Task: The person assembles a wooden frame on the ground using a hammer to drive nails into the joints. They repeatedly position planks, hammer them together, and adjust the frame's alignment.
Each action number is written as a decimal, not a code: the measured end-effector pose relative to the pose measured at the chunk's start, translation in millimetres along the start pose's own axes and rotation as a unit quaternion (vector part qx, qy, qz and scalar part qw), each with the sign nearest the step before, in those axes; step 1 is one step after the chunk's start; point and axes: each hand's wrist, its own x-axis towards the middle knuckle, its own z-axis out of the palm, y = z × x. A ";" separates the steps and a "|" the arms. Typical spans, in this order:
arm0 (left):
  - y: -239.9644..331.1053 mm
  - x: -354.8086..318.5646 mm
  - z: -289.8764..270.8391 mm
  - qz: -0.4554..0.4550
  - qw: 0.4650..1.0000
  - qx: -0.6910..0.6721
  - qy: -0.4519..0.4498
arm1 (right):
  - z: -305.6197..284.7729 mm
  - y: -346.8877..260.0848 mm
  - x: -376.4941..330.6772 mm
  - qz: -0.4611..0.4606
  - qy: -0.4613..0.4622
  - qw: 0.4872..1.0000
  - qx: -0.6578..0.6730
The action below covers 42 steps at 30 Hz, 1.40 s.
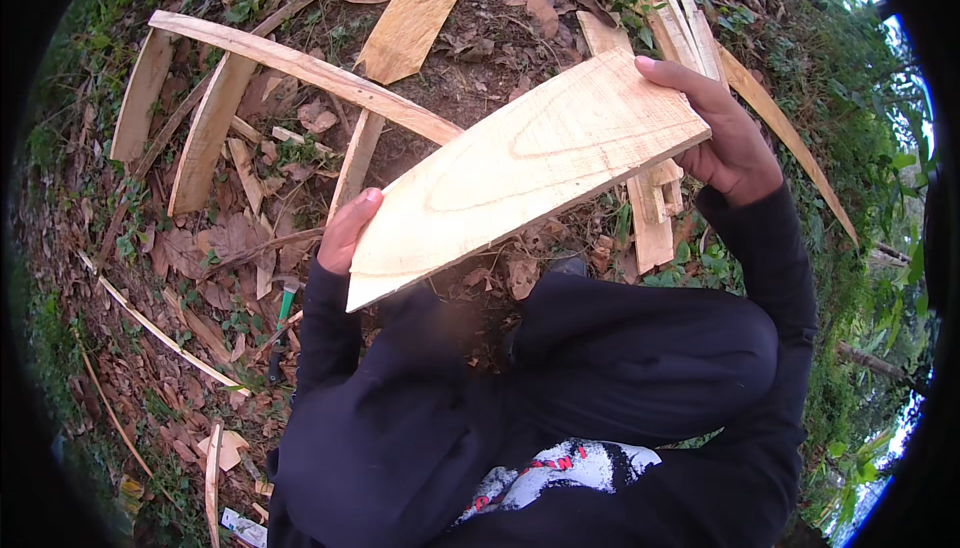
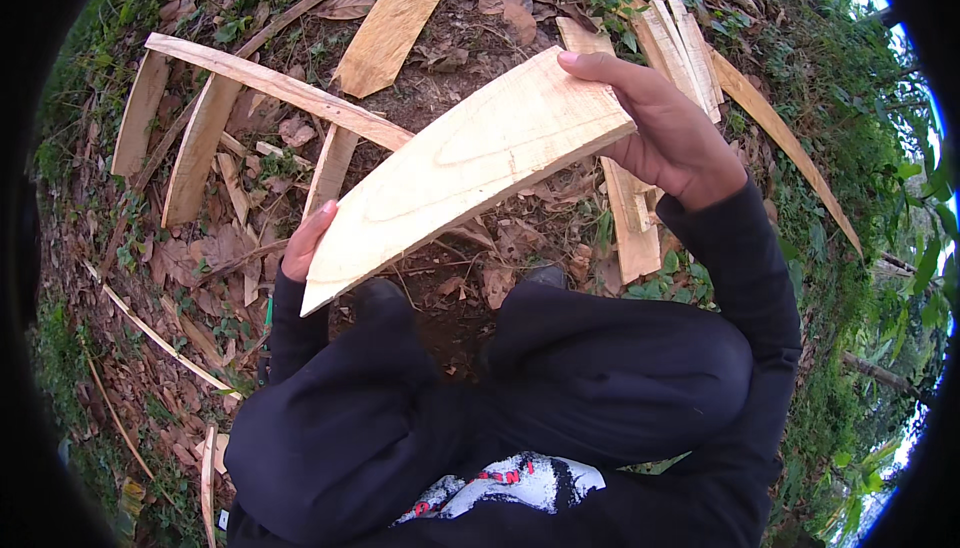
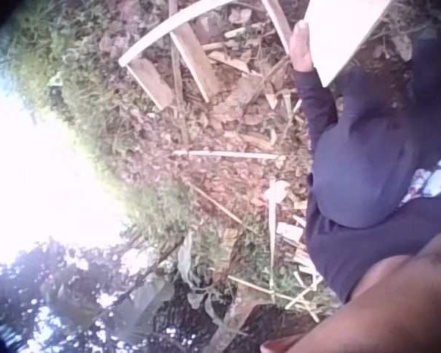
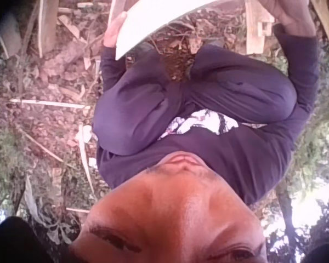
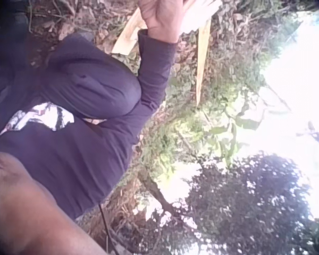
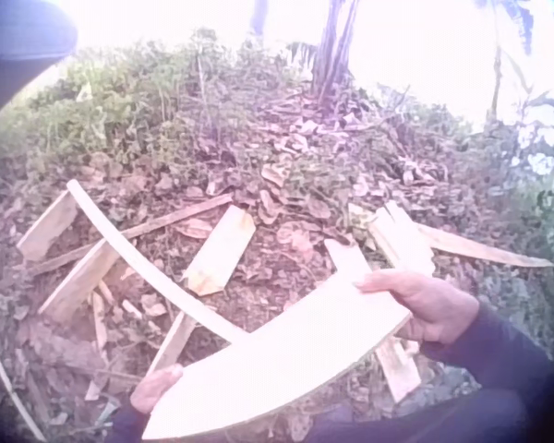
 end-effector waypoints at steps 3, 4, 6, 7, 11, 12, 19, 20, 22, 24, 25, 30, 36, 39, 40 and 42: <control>0.4 -1.0 -2.7 -0.007 1.000 -0.015 -0.011 | -5.1 3.2 -0.6 0.008 -0.003 1.000 0.004; 0.4 -1.5 -4.2 -0.009 1.000 -0.013 -0.012 | -4.0 2.7 -0.7 0.005 -0.009 1.000 0.006; -6.4 3.1 -22.6 -0.017 0.999 -0.013 -0.042 | -1.9 1.5 -1.4 -0.002 -0.022 1.000 0.011; -6.6 4.2 -25.3 -0.021 0.998 -0.012 -0.057 | -1.7 0.7 -1.7 0.001 -0.030 0.999 0.015; -8.9 4.4 -23.1 -0.028 0.997 -0.023 -0.070 | -0.4 -3.0 -4.3 0.007 -0.070 0.997 0.032; -7.8 3.5 -20.2 -0.028 0.996 -0.028 -0.075 | 0.2 -3.6 -5.1 0.007 -0.081 0.996 0.035; -6.2 -3.7 -8.8 -0.014 0.996 -0.049 -0.067 | -0.4 0.0 -5.4 0.003 -0.073 0.997 0.011; -7.3 -4.0 -11.2 -0.002 0.998 -0.032 -0.058 | 1.5 -0.6 -7.7 -0.002 -0.074 0.997 -0.001; -9.7 -5.3 -17.5 0.021 0.999 0.005 -0.038 | 0.9 3.7 -6.7 -0.018 -0.053 0.997 -0.055; -2.7 -15.3 9.3 0.069 0.996 0.039 0.034 | -4.6 16.0 0.2 -0.039 -0.001 0.990 -0.137; -3.1 -19.2 8.9 0.099 0.993 0.064 0.027 | -1.9 19.2 -1.9 -0.040 0.030 0.986 -0.157; 15.4 -55.8 37.9 0.182 0.944 0.277 0.010 | -43.7 49.9 17.4 -0.027 0.013 0.977 -0.212; 32.8 -72.2 67.8 0.206 0.877 0.421 -0.105 | -71.9 89.4 26.1 -0.046 0.015 0.990 -0.135; 31.5 -71.5 73.7 0.226 0.853 0.451 -0.132 | -79.7 98.6 22.2 -0.073 0.012 0.991 -0.113; 31.6 -71.2 74.3 0.223 0.852 0.454 -0.131 | -80.9 101.0 23.0 -0.080 0.004 0.991 -0.105; 28.9 -71.0 73.2 0.211 0.866 0.437 -0.119 | -80.9 103.1 24.0 -0.078 0.015 0.992 -0.094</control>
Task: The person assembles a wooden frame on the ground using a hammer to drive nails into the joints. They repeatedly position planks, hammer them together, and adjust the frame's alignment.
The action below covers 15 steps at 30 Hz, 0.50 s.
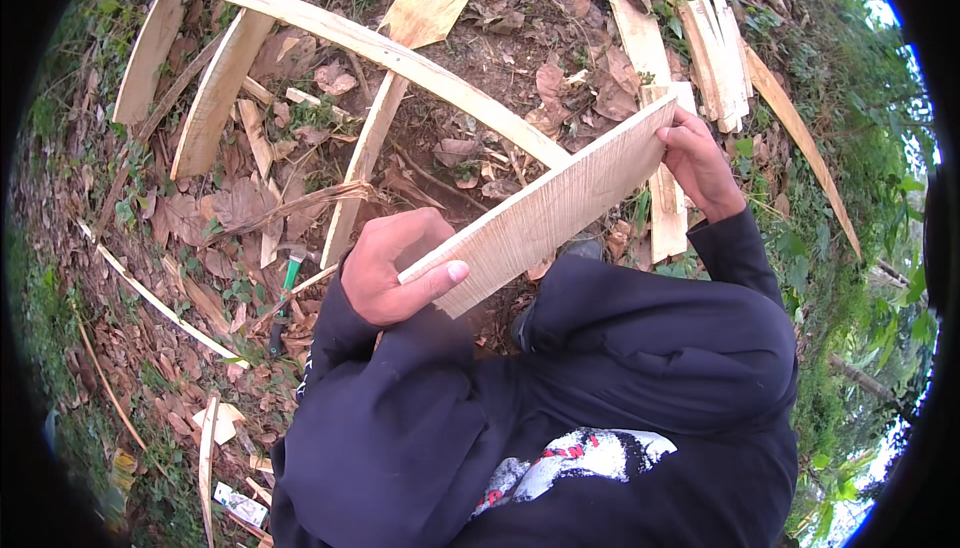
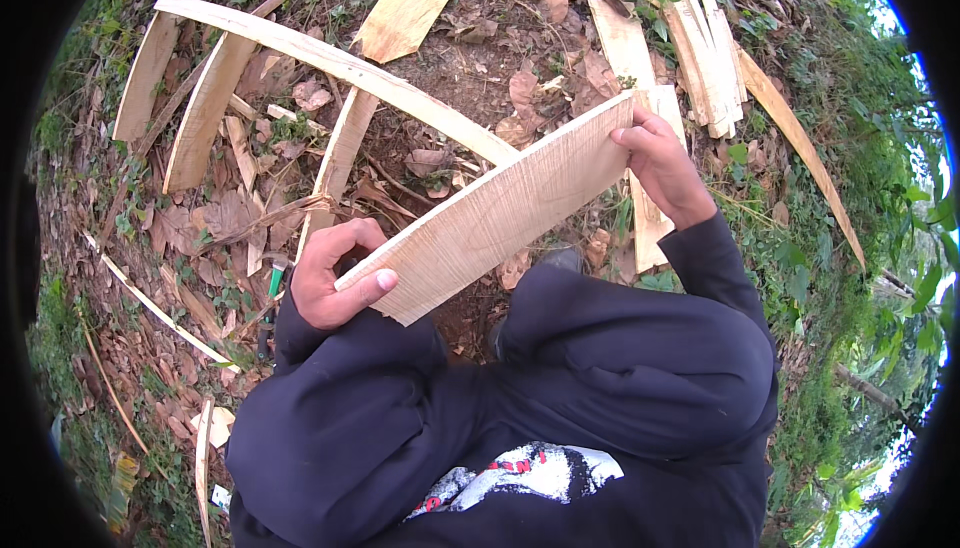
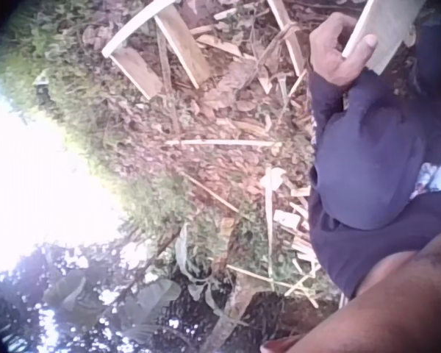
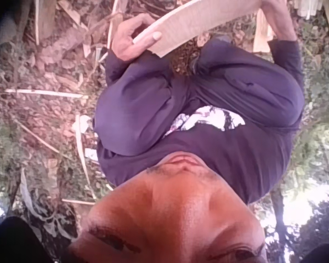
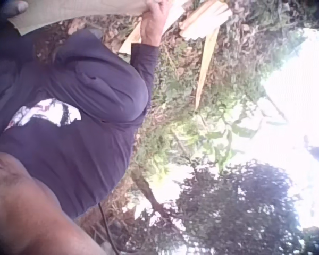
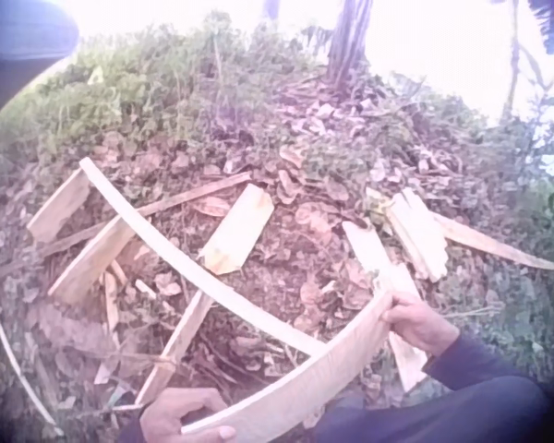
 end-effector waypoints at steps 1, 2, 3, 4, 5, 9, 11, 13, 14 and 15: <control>-3.6 -0.7 1.7 -0.014 1.000 -0.024 0.009 | 0.1 1.3 -1.5 0.003 0.009 1.000 0.005; -6.3 -0.9 3.3 -0.028 0.998 -0.047 0.017 | 1.0 2.5 -2.4 0.011 0.018 1.000 0.004; -5.1 0.1 4.1 -0.056 0.995 -0.082 0.024 | 2.4 3.6 -2.5 0.020 0.028 0.999 0.004; -9.5 -2.4 5.7 -0.089 0.987 -0.129 0.033 | 4.9 3.7 -1.3 0.027 0.034 0.999 0.003; -11.4 0.5 10.0 -0.102 0.972 -0.196 0.075 | 5.9 3.7 -0.4 0.045 0.035 0.998 -0.012; -16.4 6.6 17.6 -0.092 0.930 -0.335 0.119 | 5.9 15.9 7.3 0.125 0.051 0.989 -0.068; -11.4 9.6 21.1 -0.089 0.929 -0.347 0.097 | 6.0 22.6 6.4 0.190 0.053 0.975 -0.098; -26.1 11.9 23.6 -0.035 0.875 -0.480 0.051 | 8.8 30.5 1.4 0.224 0.044 0.969 -0.094; -30.8 12.8 23.1 -0.006 0.840 -0.541 0.029 | 10.0 33.9 -0.4 0.240 0.037 0.966 -0.092; -32.4 10.9 21.0 -0.027 0.854 -0.518 0.047 | 8.8 35.4 -1.6 0.250 0.015 0.961 -0.120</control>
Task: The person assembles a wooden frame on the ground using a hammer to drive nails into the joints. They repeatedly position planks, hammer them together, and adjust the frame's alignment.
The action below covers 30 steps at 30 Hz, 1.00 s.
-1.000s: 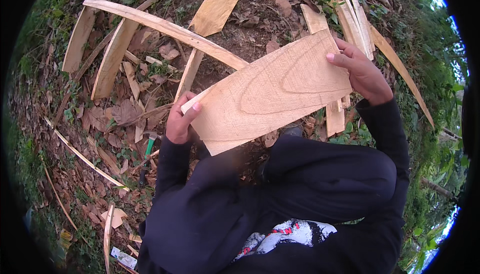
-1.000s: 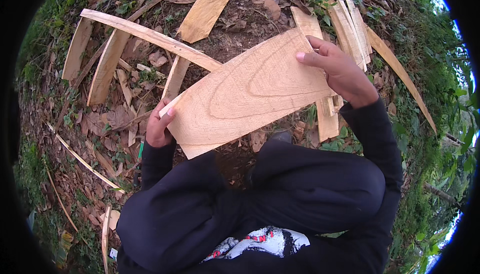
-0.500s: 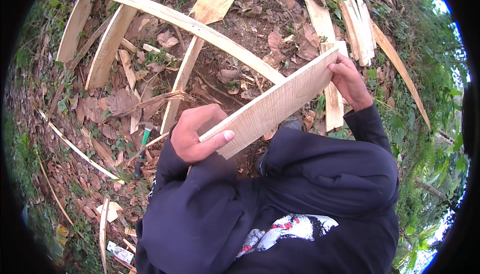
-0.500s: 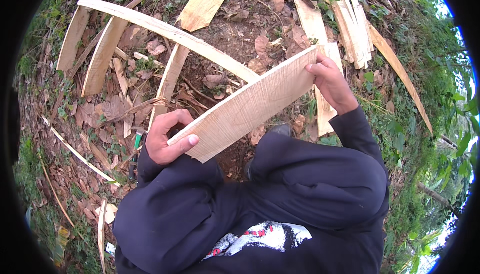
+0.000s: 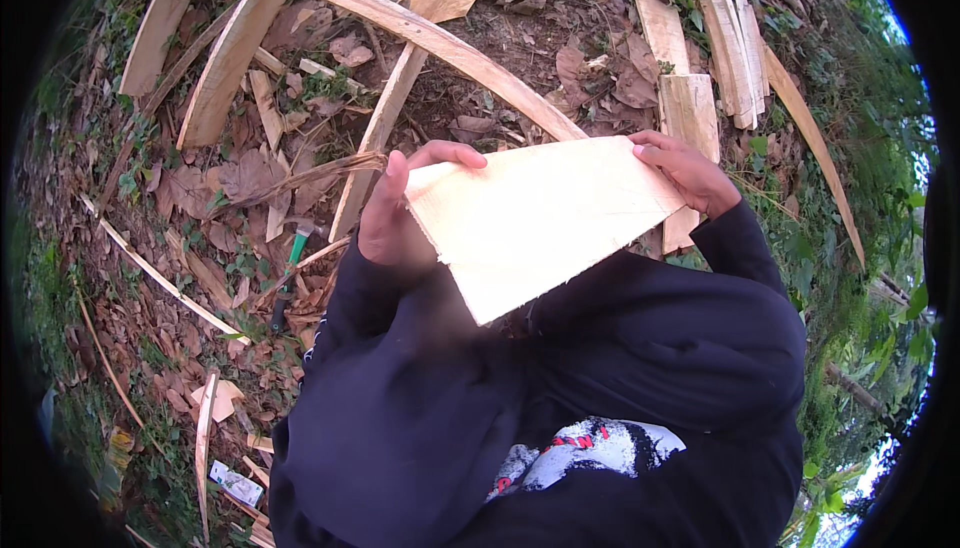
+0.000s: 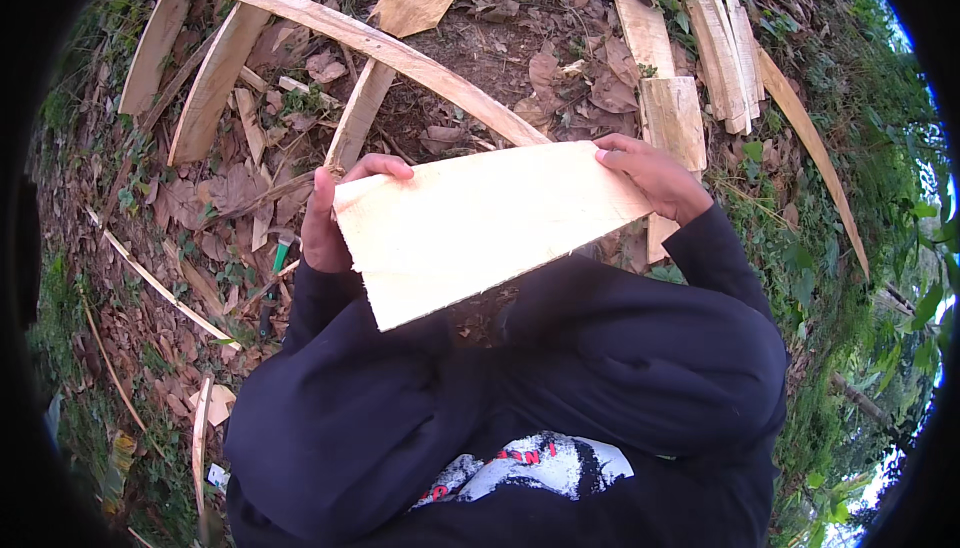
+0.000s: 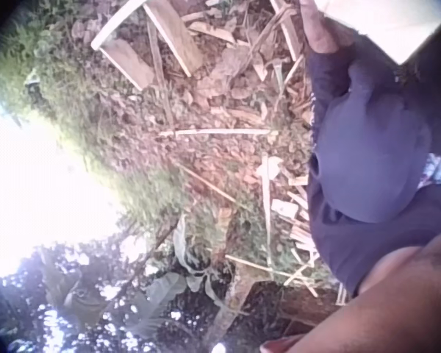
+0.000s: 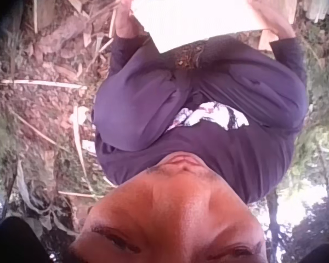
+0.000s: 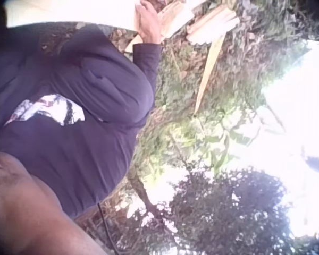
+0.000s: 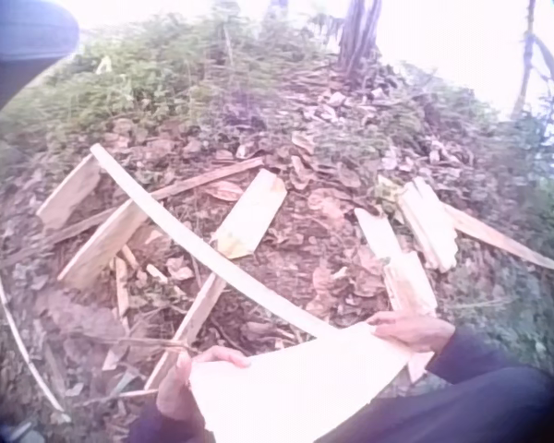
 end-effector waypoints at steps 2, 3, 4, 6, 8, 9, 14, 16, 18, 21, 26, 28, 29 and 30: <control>1.0 1.1 -3.3 -0.007 0.999 -0.036 0.007 | 2.3 -4.3 -2.6 0.011 -0.004 0.997 -0.076; 1.3 1.6 -6.6 -0.011 0.998 -0.055 0.011 | 2.6 -7.1 -4.5 0.016 -0.006 0.993 -0.114; 0.1 2.1 -11.9 -0.023 0.997 -0.071 0.014 | 0.9 -7.2 -5.8 0.037 -0.017 0.992 -0.123; -1.4 0.6 -14.5 -0.016 0.997 -0.056 0.044 | -6.7 -1.3 -1.9 0.016 -0.051 0.989 -0.134; -1.4 1.5 -15.6 -0.006 0.998 -0.047 0.040 | -8.6 3.1 -0.4 0.007 -0.063 0.989 -0.133; 0.6 1.5 -14.3 -0.008 0.998 -0.050 0.037 | -7.6 2.4 -0.1 0.009 -0.059 0.989 -0.133; 6.6 0.3 -17.6 -0.030 0.997 -0.065 0.042 | -4.6 -3.3 -3.4 0.008 -0.049 0.987 -0.153; 6.5 1.3 -17.1 -0.023 0.996 -0.078 0.035 | -3.8 -3.6 -5.1 0.010 -0.045 0.989 -0.137; 6.4 1.6 -16.8 -0.017 0.996 -0.086 0.027 | -3.6 -3.9 -4.9 0.012 -0.044 0.991 -0.128; 5.5 2.5 -17.9 -0.014 0.996 -0.089 0.019 | -3.8 -3.1 -4.3 0.014 -0.043 0.991 -0.122; 6.0 1.6 -16.5 -0.023 0.995 -0.096 0.017 | -6.5 0.3 -3.0 -0.009 -0.046 0.985 -0.165; 4.2 1.0 -16.6 -0.019 0.997 -0.079 0.011 | -6.6 1.6 -2.4 -0.019 -0.055 0.983 -0.177; 3.3 0.4 -16.8 -0.017 0.997 -0.070 0.009 | -5.9 2.0 -1.7 -0.024 -0.061 0.981 -0.182; 2.7 -0.7 -14.0 -0.005 0.998 -0.056 0.011 | -3.1 -0.5 -3.2 -0.013 -0.059 0.982 -0.179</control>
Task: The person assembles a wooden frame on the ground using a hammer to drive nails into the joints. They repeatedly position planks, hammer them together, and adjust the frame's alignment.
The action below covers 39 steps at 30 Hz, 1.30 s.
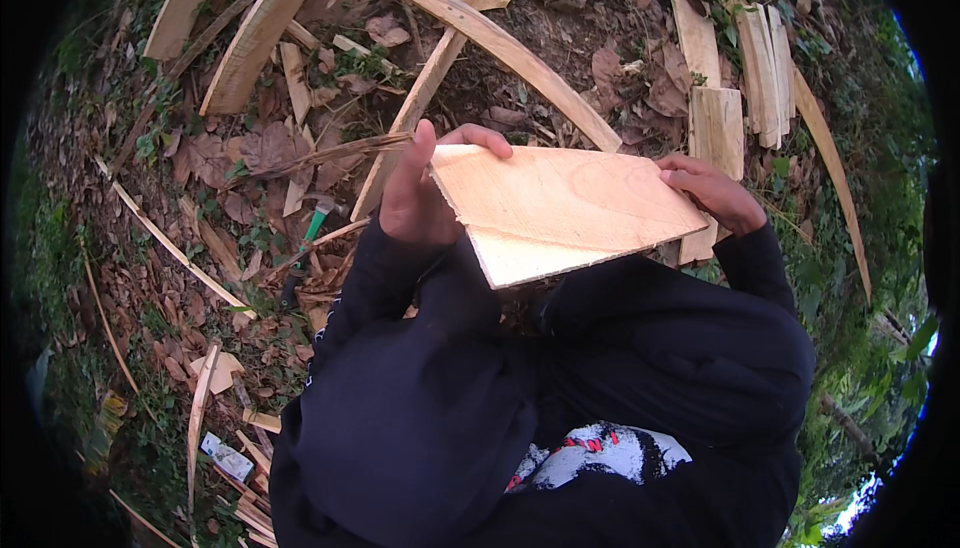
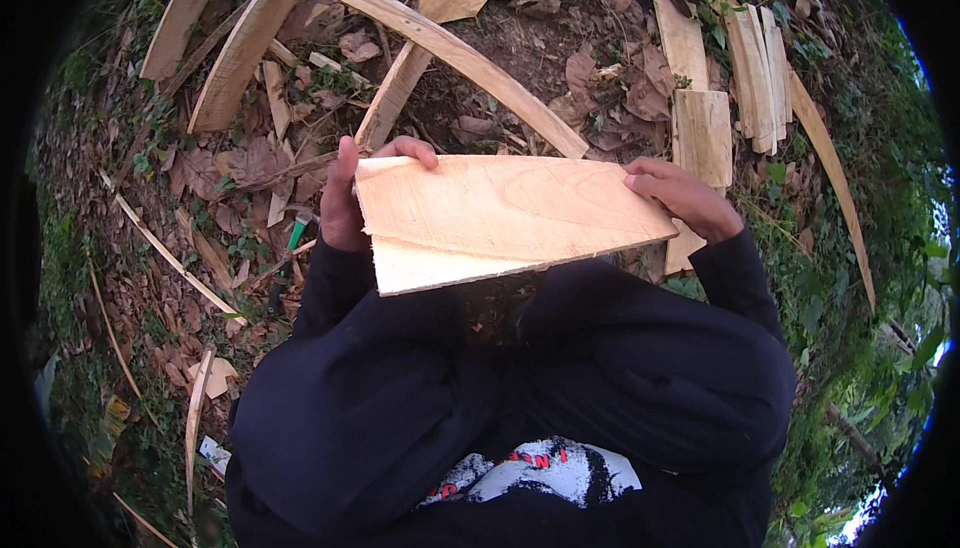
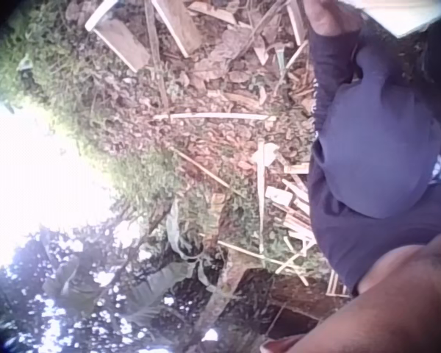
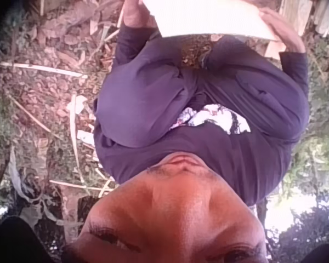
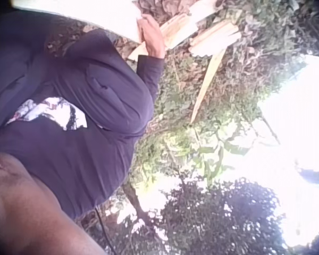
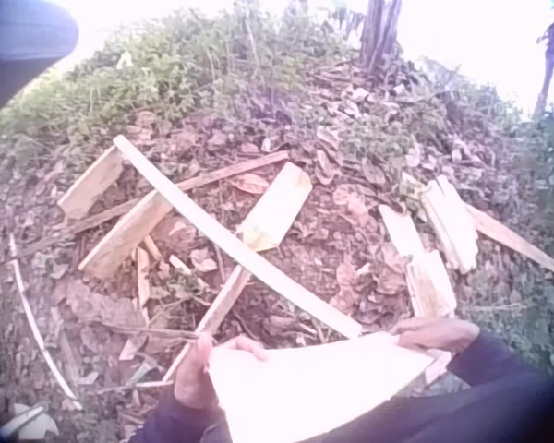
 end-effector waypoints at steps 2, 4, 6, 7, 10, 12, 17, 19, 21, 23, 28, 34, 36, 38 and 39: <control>-2.6 -2.2 10.4 0.023 0.999 0.027 0.001 | 7.7 -10.0 -3.6 0.024 0.001 1.000 0.009; -0.8 -3.0 24.1 -0.005 0.999 0.039 -0.007 | 18.3 -4.5 -2.5 0.030 -0.010 0.999 0.026; 2.7 -2.0 21.8 -0.060 0.994 0.058 -0.075 | 22.7 18.0 7.3 0.032 -0.044 0.998 0.035; 5.0 -1.6 13.9 -0.096 0.983 0.076 -0.137 | 29.1 29.1 14.7 0.037 -0.068 0.995 0.061; -4.4 -6.1 24.7 -0.102 0.984 0.041 -0.137 | 56.3 43.7 23.7 0.066 -0.179 0.972 0.135; 2.3 -1.6 33.6 -0.118 0.973 0.125 -0.157 | 73.7 38.0 10.2 0.094 -0.264 0.939 0.200; -7.9 7.2 39.7 0.180 0.834 0.469 -0.228 | 84.2 29.9 18.8 -0.072 -0.247 0.966 -0.038; -4.7 4.7 43.2 0.206 0.798 0.536 -0.184 | 78.7 12.9 20.2 -0.110 -0.204 0.972 -0.026; 1.1 12.4 46.8 0.264 0.750 0.573 -0.199 | 69.2 -6.7 -1.3 -0.086 -0.173 0.963 0.188; -2.6 10.9 50.4 0.290 0.720 0.607 -0.172 | 52.7 -13.0 0.3 -0.181 -0.167 0.943 0.225; -9.8 10.7 38.5 0.276 0.654 0.692 -0.132 | 34.6 -49.3 -17.6 -0.349 -0.057 0.935 0.024; -10.0 17.7 41.6 0.207 0.686 0.689 -0.113 | 63.5 -52.3 -1.8 -0.407 -0.035 0.901 -0.144; -3.2 16.2 42.7 0.123 0.732 0.661 -0.106 | 66.0 -51.2 -1.2 -0.411 -0.023 0.902 -0.133; 12.4 9.5 43.7 -0.005 0.779 0.622 -0.073 | 62.5 -39.8 6.2 -0.412 -0.016 0.904 -0.111; 13.0 4.4 31.5 -0.004 0.771 0.632 -0.074 | 60.7 -33.9 10.0 -0.414 -0.014 0.904 -0.100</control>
